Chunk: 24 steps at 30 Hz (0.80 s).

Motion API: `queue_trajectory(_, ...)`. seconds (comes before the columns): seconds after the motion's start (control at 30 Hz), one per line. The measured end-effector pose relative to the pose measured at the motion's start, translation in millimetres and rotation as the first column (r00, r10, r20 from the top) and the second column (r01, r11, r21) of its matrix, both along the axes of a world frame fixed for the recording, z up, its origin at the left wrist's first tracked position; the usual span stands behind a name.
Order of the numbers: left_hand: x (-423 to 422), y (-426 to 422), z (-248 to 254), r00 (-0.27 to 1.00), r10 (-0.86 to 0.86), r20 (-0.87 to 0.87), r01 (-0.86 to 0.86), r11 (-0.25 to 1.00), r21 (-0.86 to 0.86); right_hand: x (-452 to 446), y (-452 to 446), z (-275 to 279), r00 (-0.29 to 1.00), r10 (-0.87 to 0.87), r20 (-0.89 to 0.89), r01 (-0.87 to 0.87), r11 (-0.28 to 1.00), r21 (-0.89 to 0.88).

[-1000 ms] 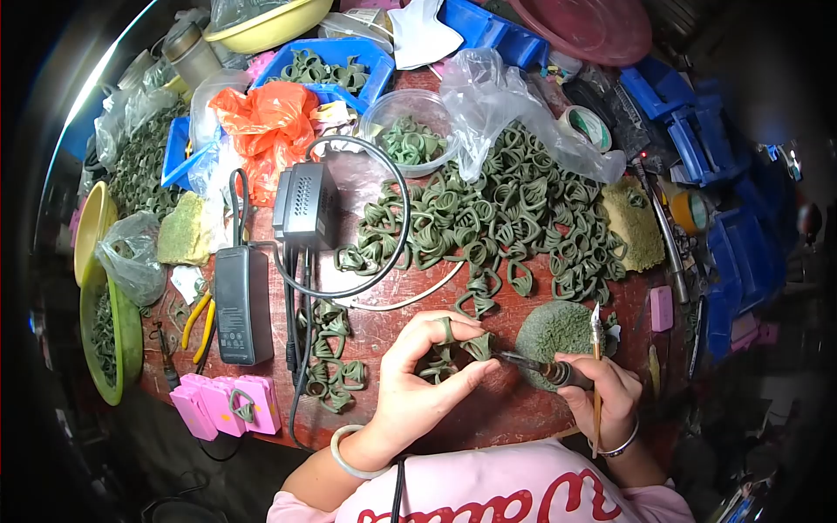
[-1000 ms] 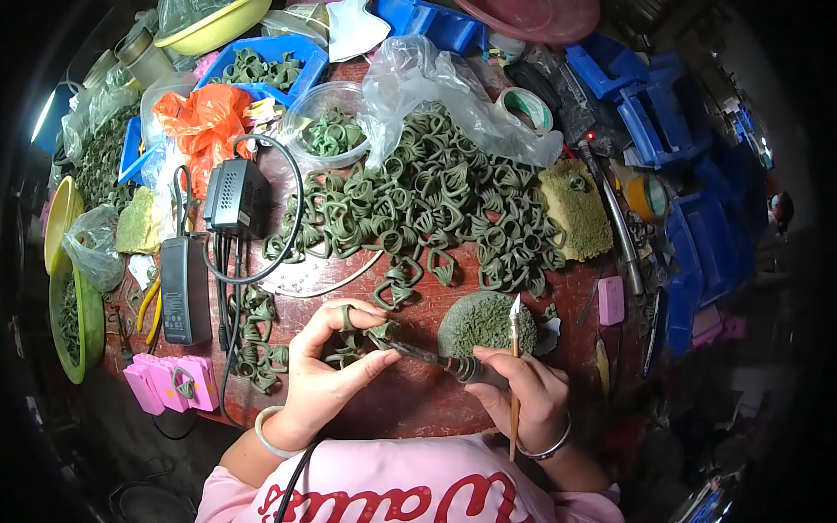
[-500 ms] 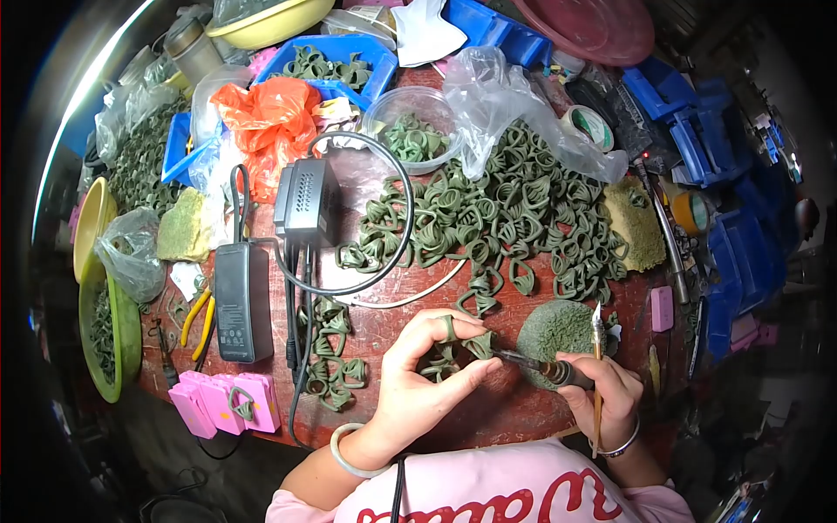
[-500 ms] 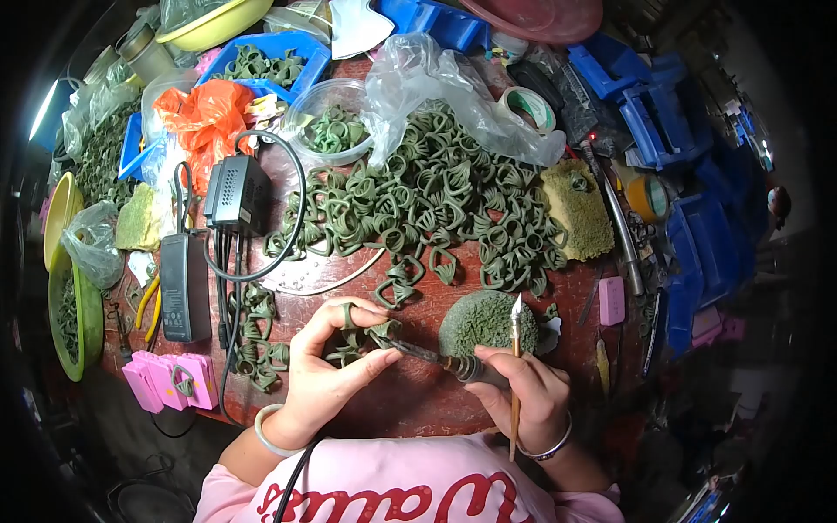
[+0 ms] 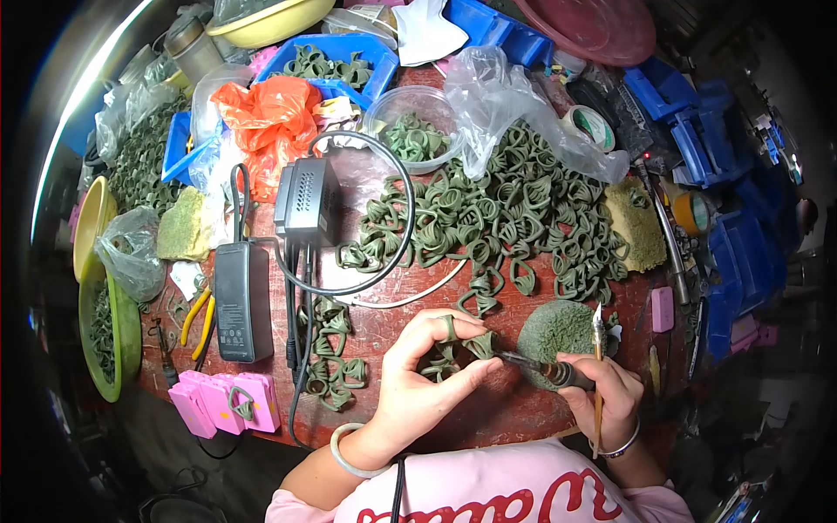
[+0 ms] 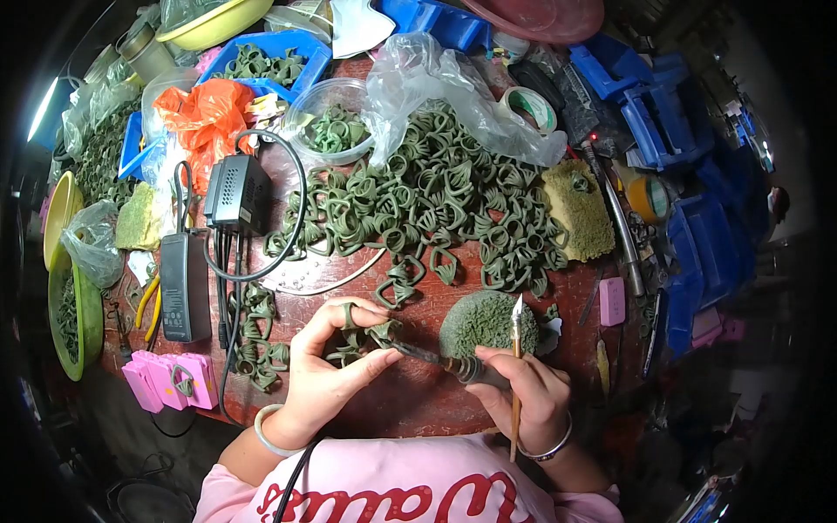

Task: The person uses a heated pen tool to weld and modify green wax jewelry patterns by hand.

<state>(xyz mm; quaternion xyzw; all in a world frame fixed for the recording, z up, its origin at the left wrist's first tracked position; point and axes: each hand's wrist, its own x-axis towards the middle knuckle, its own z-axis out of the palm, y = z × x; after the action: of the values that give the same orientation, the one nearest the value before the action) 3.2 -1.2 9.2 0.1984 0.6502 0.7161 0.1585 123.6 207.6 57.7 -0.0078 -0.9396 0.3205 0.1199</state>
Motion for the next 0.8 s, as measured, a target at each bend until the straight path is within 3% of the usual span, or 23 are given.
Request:
queue_trajectory(0.27,-0.4,0.5,1.4,1.0,-0.005,-0.025,0.005,1.0,-0.003,-1.5,-2.7,0.6,1.0,-0.022,-0.012,0.022,1.0,-0.003)
queue_trajectory(0.37,0.3,1.5,2.0,0.998,0.041,0.038,-0.041,0.999,0.0,-1.2,-1.8,0.1,1.0,-0.014,-0.021,0.014,1.0,-0.005)
queue_trajectory(0.77,-0.3,0.0,0.7,0.999,-0.001,-0.034,0.001,1.0,-0.013,1.1,-1.3,1.1,0.999,-0.034,0.016,0.034,0.999,-0.026)
queue_trajectory(0.8,0.2,0.8,2.2,1.0,0.013,0.022,-0.013,1.0,0.004,2.6,0.1,1.7,0.997,-0.076,0.01,0.076,0.993,-0.09)
